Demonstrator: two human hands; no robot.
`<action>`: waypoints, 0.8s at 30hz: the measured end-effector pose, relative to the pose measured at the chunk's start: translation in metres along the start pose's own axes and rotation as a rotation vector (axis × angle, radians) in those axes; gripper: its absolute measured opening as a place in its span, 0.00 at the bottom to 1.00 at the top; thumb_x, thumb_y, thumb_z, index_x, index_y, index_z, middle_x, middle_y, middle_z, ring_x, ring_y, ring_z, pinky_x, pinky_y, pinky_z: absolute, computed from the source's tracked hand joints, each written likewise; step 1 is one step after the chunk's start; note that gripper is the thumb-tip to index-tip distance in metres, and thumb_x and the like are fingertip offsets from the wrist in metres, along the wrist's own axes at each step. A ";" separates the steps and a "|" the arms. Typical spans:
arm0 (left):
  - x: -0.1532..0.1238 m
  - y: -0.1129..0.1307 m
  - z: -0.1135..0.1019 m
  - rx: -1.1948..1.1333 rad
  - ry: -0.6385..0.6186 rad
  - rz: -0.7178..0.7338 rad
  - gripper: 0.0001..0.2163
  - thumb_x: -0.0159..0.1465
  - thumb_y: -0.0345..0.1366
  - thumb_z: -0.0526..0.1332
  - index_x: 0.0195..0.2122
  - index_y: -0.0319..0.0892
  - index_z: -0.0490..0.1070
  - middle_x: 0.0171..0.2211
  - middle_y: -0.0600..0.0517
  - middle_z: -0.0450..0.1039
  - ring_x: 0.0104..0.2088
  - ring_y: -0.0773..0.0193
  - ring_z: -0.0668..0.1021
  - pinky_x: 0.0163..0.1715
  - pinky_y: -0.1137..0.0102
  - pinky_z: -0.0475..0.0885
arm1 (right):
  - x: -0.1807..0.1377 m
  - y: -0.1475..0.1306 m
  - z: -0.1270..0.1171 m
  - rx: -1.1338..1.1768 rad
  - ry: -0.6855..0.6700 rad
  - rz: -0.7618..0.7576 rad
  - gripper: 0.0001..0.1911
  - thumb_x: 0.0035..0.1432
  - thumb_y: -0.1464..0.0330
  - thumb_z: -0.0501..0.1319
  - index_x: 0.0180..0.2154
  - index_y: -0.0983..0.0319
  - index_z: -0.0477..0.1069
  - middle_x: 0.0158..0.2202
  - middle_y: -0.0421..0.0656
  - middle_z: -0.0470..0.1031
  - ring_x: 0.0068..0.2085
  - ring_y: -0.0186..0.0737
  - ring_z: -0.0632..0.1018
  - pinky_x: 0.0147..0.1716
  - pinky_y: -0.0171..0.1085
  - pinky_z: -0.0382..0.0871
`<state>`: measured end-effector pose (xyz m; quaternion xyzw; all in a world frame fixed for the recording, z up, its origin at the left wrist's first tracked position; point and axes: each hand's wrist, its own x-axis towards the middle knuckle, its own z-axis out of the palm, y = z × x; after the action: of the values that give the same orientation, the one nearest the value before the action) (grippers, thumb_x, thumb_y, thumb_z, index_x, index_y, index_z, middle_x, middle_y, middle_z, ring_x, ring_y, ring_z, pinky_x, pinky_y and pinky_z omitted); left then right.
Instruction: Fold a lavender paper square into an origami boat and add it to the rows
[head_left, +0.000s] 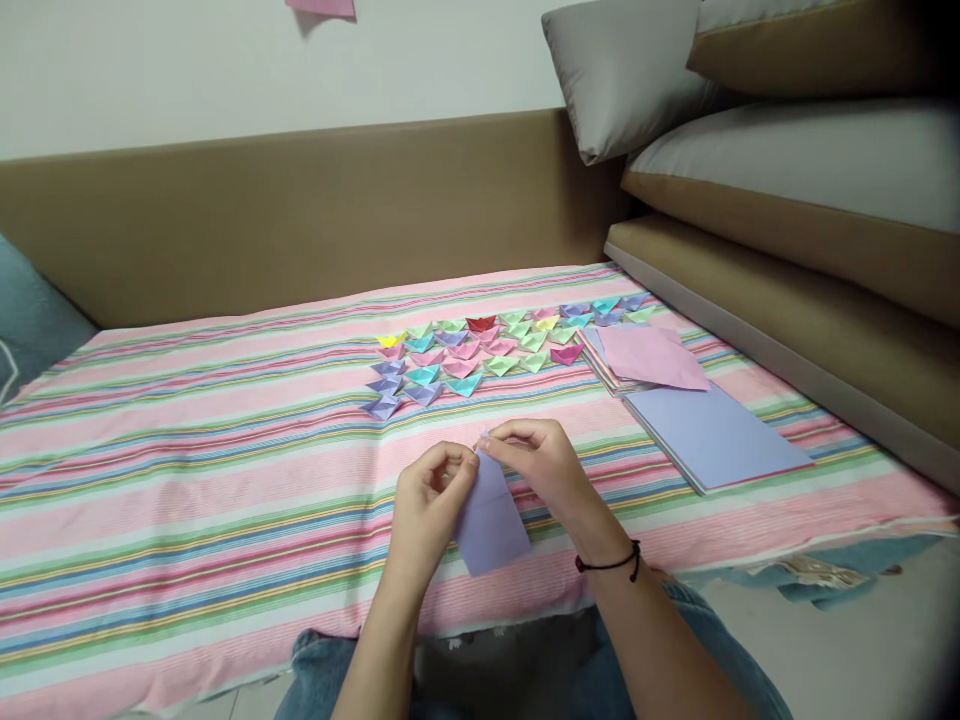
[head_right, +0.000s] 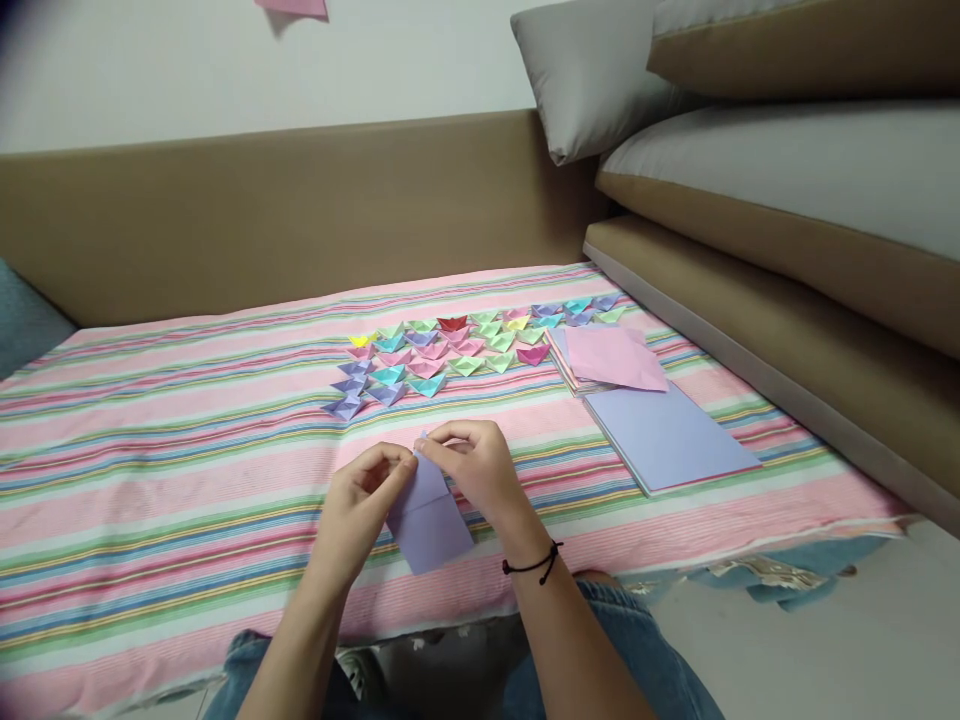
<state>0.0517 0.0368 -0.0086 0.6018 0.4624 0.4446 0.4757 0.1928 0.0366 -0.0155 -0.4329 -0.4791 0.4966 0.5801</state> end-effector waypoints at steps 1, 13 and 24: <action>0.000 -0.001 0.000 -0.006 -0.016 -0.012 0.10 0.56 0.41 0.62 0.28 0.38 0.70 0.21 0.56 0.64 0.21 0.73 0.63 0.21 0.77 0.57 | 0.000 0.001 0.000 -0.004 0.010 -0.004 0.07 0.47 0.68 0.65 0.21 0.63 0.74 0.23 0.39 0.72 0.27 0.34 0.71 0.29 0.33 0.64; 0.001 -0.001 -0.003 -0.088 -0.044 -0.038 0.10 0.56 0.42 0.64 0.28 0.39 0.71 0.21 0.56 0.65 0.22 0.72 0.64 0.21 0.77 0.58 | -0.001 -0.001 0.006 0.022 0.022 -0.013 0.05 0.49 0.67 0.64 0.26 0.63 0.76 0.28 0.42 0.77 0.32 0.39 0.76 0.33 0.35 0.69; 0.001 -0.001 0.004 -0.091 0.024 -0.022 0.10 0.57 0.41 0.62 0.28 0.39 0.72 0.24 0.54 0.69 0.25 0.70 0.68 0.25 0.76 0.62 | -0.003 -0.002 0.009 -0.078 0.096 -0.084 0.05 0.49 0.69 0.64 0.24 0.63 0.76 0.27 0.43 0.77 0.33 0.40 0.76 0.35 0.36 0.70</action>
<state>0.0551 0.0370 -0.0105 0.5689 0.4539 0.4670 0.5022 0.1840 0.0340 -0.0123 -0.4579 -0.4873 0.4317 0.6053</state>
